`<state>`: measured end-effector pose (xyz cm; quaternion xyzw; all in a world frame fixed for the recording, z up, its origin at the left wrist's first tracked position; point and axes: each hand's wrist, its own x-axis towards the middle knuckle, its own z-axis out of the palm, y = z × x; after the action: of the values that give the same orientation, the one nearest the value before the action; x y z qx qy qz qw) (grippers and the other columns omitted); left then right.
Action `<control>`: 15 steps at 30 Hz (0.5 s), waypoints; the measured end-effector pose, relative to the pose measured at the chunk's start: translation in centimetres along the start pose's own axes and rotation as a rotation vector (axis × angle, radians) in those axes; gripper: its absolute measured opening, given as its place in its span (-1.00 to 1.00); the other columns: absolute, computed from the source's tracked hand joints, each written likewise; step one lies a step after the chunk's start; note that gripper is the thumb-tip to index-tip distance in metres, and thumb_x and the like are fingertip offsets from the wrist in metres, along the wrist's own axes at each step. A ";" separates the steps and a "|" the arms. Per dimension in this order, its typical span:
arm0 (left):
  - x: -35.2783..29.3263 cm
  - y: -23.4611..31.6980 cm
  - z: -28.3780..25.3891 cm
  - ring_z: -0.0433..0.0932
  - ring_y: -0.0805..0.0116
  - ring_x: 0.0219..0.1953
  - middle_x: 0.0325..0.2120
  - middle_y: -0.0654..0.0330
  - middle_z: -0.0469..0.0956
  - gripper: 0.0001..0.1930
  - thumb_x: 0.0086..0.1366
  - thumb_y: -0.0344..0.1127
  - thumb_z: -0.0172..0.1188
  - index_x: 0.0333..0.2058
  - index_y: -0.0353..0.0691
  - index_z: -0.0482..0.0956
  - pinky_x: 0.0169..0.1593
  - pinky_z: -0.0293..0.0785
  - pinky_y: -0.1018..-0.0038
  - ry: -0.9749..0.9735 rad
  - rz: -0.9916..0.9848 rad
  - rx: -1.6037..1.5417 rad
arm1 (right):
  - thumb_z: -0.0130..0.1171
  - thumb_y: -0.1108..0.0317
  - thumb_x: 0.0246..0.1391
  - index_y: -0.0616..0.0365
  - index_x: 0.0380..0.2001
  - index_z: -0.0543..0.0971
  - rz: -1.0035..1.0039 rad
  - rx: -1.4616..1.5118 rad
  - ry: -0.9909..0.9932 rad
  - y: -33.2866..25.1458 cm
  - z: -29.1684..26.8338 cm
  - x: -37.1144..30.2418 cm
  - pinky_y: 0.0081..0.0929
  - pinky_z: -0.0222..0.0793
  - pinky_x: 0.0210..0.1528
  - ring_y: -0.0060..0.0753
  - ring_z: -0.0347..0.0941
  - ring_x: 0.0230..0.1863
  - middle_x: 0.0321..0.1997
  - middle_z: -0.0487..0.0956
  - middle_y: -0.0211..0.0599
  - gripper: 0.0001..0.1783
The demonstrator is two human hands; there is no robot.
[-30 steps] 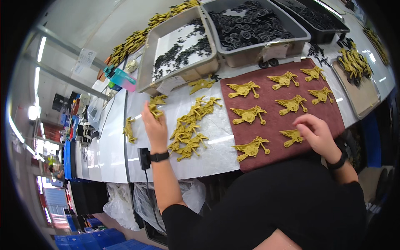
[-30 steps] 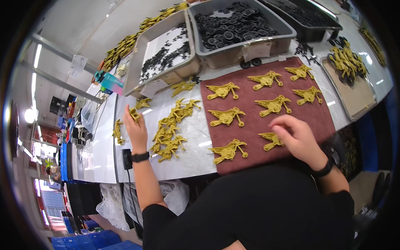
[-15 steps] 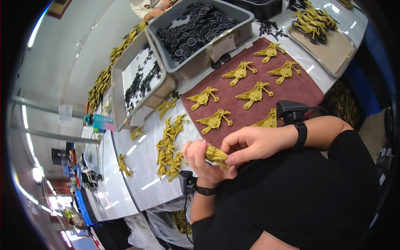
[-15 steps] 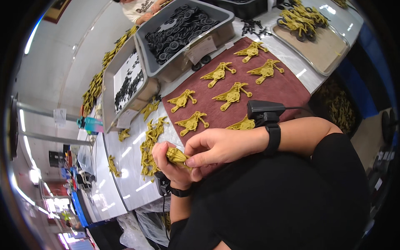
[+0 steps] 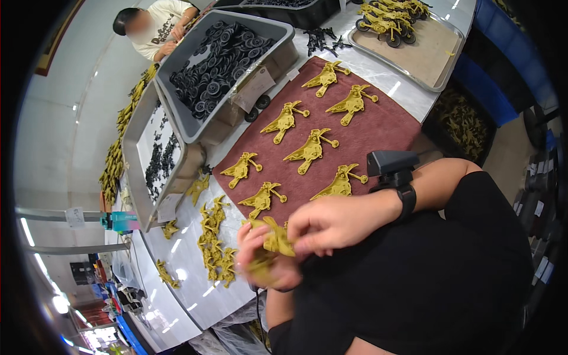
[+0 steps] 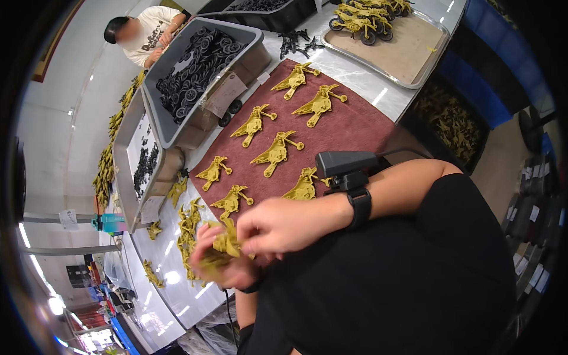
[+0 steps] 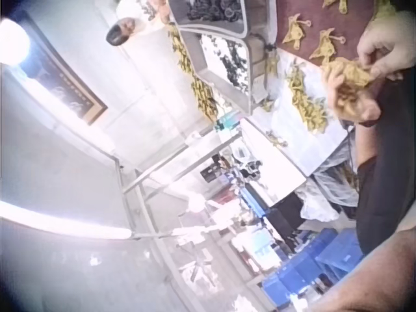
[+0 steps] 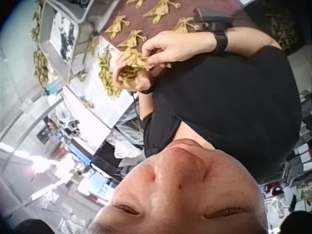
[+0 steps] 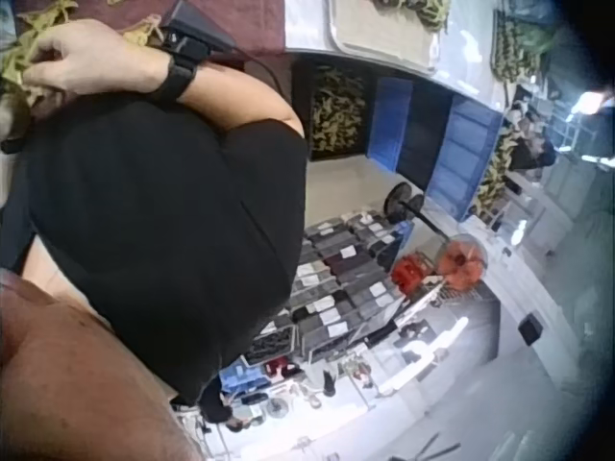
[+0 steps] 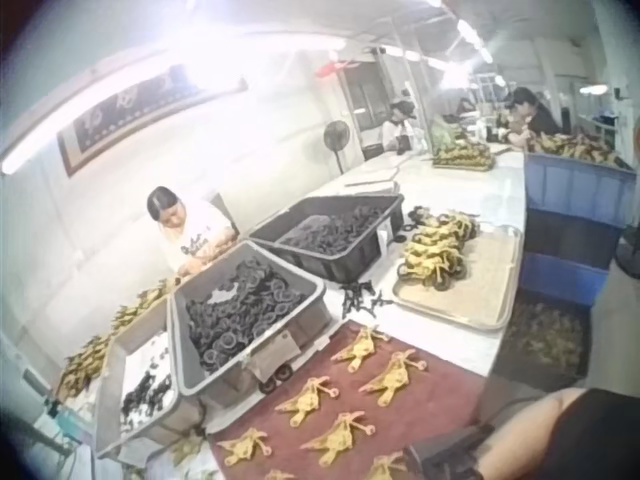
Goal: The person is assembling small yellow and black toy motorcycle components at a manufacturing table.
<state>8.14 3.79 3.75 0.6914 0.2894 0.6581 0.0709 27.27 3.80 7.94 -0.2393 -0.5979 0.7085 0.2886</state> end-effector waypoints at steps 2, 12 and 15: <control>1.4 -0.9 -1.5 0.42 0.22 -0.27 -0.31 0.08 0.36 -0.27 0.23 0.30 -0.12 -0.01 -0.37 0.26 -0.04 0.35 0.17 0.298 -0.132 -0.191 | 0.04 0.33 0.20 0.22 -0.25 0.46 0.060 0.120 0.159 0.2 -1.8 -0.7 -0.63 0.45 -0.38 -0.66 0.45 -0.41 -0.41 0.49 -0.43 -0.83; -0.7 -6.8 -14.2 0.38 -0.03 -0.03 -0.08 -0.07 0.40 -0.51 0.15 -0.24 0.13 0.03 -0.37 0.36 0.05 0.27 0.20 -0.417 -0.289 1.088 | -0.05 0.34 0.24 0.38 -0.19 0.46 0.172 0.365 0.588 -0.6 -12.1 -12.7 -0.74 0.16 -0.67 -0.70 0.26 -0.64 -0.50 0.45 -0.41 -0.73; -1.7 -8.3 -15.7 0.37 -0.05 -0.02 -0.06 -0.05 0.39 -0.50 0.14 -0.23 0.16 0.05 -0.32 0.37 0.06 0.27 0.19 -0.486 -0.374 1.125 | -0.06 0.34 0.25 0.36 -0.24 0.46 0.392 0.423 0.633 0.5 -12.3 -13.7 -0.77 0.10 -0.73 -0.73 0.22 -0.72 -0.58 0.42 -0.43 -0.75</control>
<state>-9.24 5.38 0.24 0.6904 0.6818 0.2067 -0.1257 45.49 2.89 5.24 -0.4894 -0.2645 0.7486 0.3606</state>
